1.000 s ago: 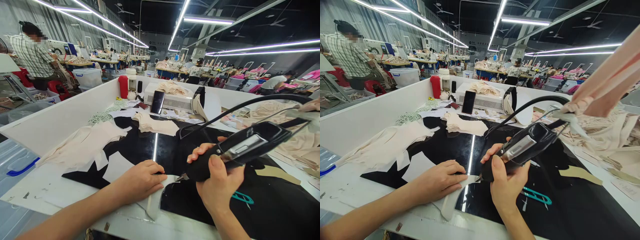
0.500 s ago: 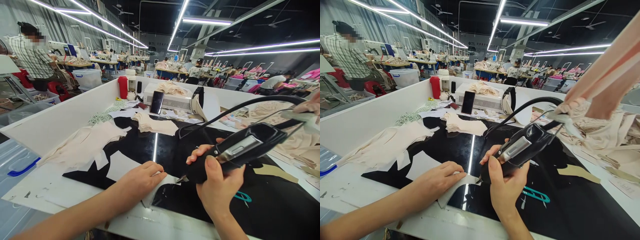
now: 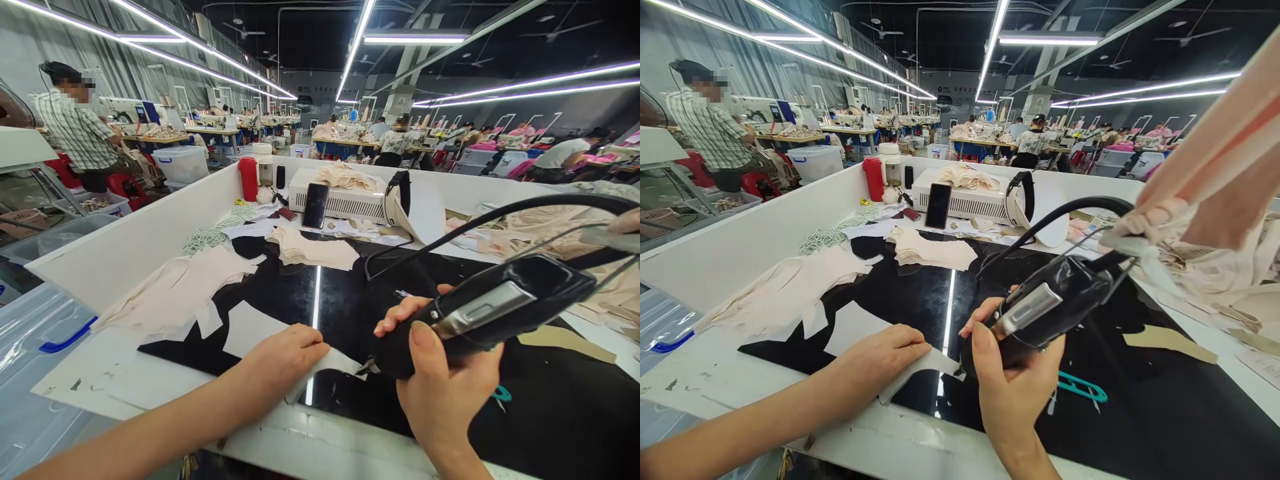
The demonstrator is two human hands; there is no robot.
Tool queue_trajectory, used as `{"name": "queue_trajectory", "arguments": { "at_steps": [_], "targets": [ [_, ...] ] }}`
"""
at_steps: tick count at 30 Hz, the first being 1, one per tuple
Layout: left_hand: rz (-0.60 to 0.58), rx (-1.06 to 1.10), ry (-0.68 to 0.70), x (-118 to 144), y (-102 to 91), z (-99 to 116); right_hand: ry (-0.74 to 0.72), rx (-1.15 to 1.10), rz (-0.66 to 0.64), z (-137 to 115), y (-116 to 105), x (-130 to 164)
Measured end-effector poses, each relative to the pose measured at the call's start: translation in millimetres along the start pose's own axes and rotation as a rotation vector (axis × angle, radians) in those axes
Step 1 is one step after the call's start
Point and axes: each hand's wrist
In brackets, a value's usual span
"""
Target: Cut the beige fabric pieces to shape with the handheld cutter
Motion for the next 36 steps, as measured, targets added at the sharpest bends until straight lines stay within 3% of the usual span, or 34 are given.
{"name": "queue_trajectory", "arguments": {
  "at_steps": [12,21,36],
  "targets": [
    [-0.003,-0.190,0.021,2.0,5.5,2.9,0.007,0.009,-0.006,-0.7,0.1,4.7],
    [-0.022,-0.413,0.019,-3.0,14.4,24.5,0.020,0.010,-0.006,-3.4,-0.1,7.5],
    [0.136,-0.443,0.057,2.1,33.0,28.5,0.044,0.004,0.021,-4.8,2.8,4.8]
  ]
}}
Point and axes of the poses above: each hand's wrist, its own x-axis away from the middle knuckle, its own y-axis out of the palm, z = x × y, and after that the axes turned 6 degrees about x, right-handed
